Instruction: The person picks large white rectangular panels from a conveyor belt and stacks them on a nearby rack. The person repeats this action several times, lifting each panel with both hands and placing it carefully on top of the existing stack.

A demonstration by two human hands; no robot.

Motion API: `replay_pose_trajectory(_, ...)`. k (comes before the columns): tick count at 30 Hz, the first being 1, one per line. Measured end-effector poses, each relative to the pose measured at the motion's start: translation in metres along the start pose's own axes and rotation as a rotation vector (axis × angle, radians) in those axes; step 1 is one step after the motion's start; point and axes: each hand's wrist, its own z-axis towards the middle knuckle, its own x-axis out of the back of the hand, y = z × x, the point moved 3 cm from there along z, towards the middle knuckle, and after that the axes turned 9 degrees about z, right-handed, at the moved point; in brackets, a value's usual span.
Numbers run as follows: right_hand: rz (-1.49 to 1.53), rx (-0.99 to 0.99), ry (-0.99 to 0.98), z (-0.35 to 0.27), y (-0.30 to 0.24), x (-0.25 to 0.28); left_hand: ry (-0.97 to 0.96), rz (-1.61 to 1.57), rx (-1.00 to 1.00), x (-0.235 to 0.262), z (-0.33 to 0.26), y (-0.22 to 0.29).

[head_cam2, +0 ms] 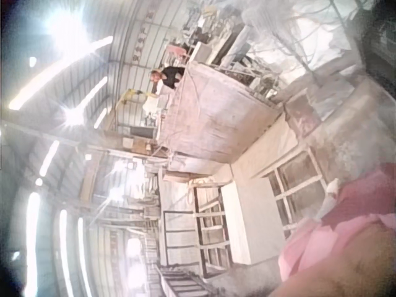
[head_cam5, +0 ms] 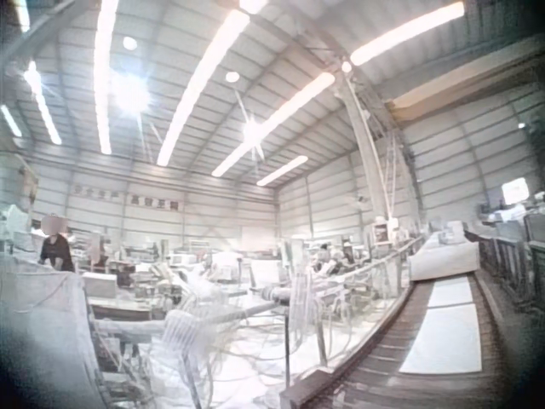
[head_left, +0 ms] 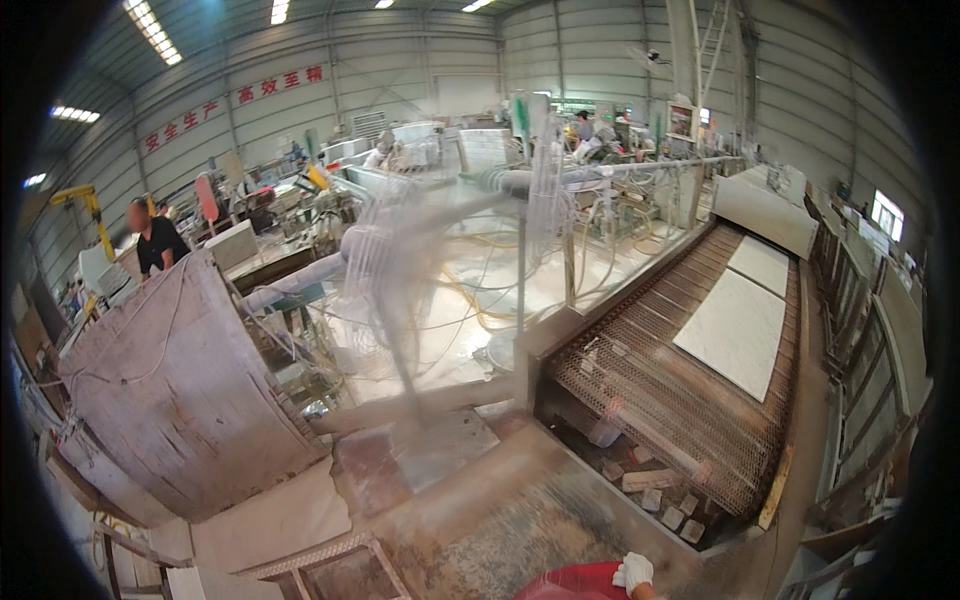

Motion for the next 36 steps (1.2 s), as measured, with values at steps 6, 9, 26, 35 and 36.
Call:
replay_pose_trajectory(6,0.038,-0.019,-0.138,-0.018,-0.010,-0.015,0.104,-0.176,0.012,-0.001,-0.026,0.000)
replay_pose_trajectory(9,0.061,-0.096,-0.136,-0.016,-0.009,-0.019,0.104,-0.043,-0.002,0.006,-0.008,-0.016)
replay_pose_trajectory(26,-0.314,0.216,-0.281,0.102,0.037,0.033,0.255,0.714,-0.091,-0.019,-0.060,0.050)
replay_pose_trajectory(35,-0.529,0.323,-0.331,0.183,0.069,0.069,0.248,1.108,-0.309,-0.012,-0.008,0.021)
replay_pose_trajectory(36,-0.572,0.377,-0.351,0.181,0.067,0.067,0.266,1.136,-0.318,-0.012,-0.008,0.021)
